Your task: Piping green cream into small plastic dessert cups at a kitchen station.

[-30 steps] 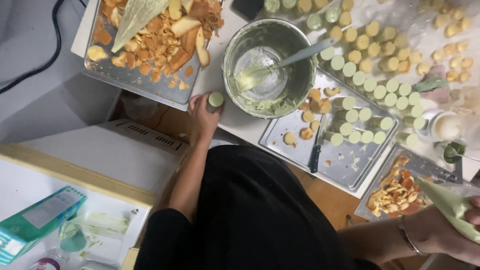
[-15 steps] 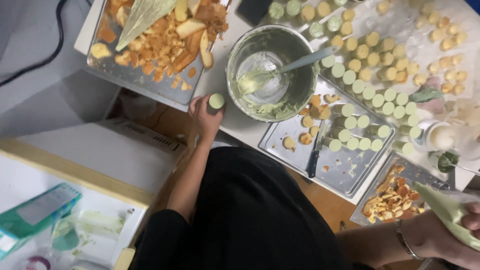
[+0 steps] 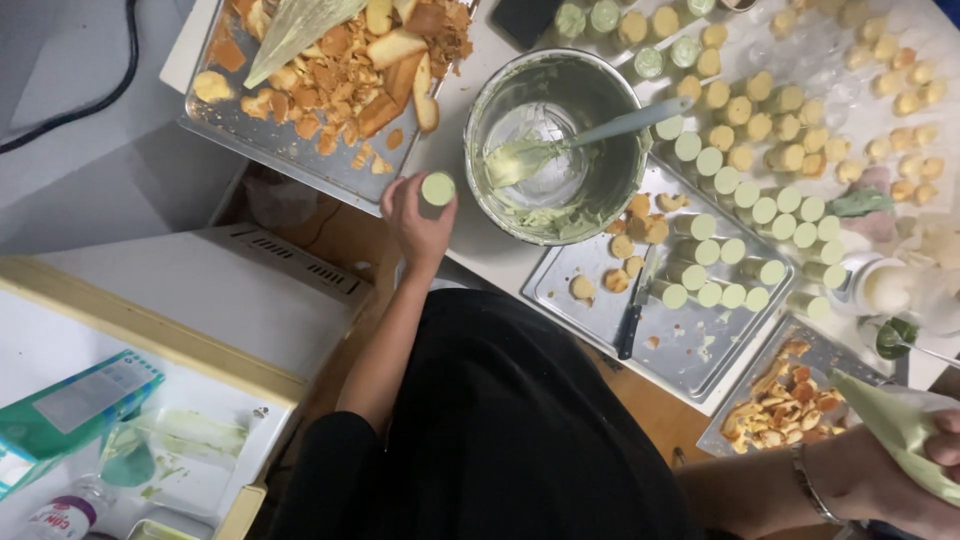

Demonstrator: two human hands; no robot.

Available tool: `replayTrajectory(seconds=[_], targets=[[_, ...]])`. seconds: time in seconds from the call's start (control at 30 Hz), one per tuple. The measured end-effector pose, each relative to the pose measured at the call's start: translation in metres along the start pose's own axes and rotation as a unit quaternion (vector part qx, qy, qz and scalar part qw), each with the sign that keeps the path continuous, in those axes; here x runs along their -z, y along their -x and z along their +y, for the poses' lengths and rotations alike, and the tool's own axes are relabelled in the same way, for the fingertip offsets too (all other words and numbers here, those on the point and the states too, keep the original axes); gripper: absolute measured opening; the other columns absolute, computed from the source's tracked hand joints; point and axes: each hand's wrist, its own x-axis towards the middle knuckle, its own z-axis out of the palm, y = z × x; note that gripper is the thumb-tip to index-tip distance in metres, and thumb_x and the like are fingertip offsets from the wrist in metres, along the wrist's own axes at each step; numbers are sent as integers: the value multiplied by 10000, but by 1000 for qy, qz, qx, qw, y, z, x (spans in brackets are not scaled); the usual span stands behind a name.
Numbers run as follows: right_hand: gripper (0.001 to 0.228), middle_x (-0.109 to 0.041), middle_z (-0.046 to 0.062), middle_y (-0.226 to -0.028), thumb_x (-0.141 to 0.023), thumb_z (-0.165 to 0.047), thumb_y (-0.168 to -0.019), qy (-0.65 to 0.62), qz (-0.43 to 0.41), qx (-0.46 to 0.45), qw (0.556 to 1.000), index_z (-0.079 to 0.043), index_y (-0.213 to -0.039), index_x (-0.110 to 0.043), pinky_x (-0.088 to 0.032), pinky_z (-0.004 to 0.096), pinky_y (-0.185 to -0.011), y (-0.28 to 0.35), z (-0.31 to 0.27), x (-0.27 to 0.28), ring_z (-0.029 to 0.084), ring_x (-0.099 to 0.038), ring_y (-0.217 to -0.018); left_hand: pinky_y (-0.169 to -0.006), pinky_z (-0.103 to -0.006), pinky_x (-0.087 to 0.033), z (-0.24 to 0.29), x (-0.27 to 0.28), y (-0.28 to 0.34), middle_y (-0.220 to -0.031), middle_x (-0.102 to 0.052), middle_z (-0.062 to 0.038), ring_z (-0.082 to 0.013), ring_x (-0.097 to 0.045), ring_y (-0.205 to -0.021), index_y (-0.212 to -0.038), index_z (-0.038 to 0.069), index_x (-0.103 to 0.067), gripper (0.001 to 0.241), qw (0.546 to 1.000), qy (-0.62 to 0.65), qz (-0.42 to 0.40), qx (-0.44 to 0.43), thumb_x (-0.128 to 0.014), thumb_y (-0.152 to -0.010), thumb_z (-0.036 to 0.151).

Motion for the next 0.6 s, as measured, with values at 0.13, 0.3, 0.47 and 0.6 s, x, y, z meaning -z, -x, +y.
replayTrajectory(seconds=[0.13,0.3,0.47,0.6], targets=[[270,-394,120,-836,-426,-226,-996,0,35,-21,999,-32,-811,-397,-428,364,-754,-6,14,20,288,-452,-798,-1170,-472,-397,46,43,-40,-1300,-673,-90,-328,-497,-1337,-1287,44,-630,572,995,66,41,-57,-908,-802,164],[255,-400,116,-778,-432,-191,-960,-96,77,-26,992,-45,-754,-396,-431,375,-704,-9,27,26,289,-447,-730,-1182,-440,-385,127,111,-82,-1242,-713,-88,-313,-495,-1335,-1259,47,-648,569,985,103,-1,-136,-902,-763,157],[306,-472,133,-865,-474,-105,-1124,87,-27,16,996,-8,-840,-417,-498,318,-748,-16,57,81,228,-493,-750,-1193,-426,-346,182,141,-99,-1256,-738,-107,-268,-557,-1323,-1277,26,-638,569,948,159,-44,-271,-905,-800,185],[354,-402,99,-810,-594,-92,-1121,340,-15,69,938,-28,-842,-386,-446,330,-664,-15,57,73,229,-427,-681,-1192,-406,-364,211,148,-102,-1288,-726,-84,-276,-519,-1338,-1275,34,-637,535,935,187,-54,-297,-896,-830,183]])
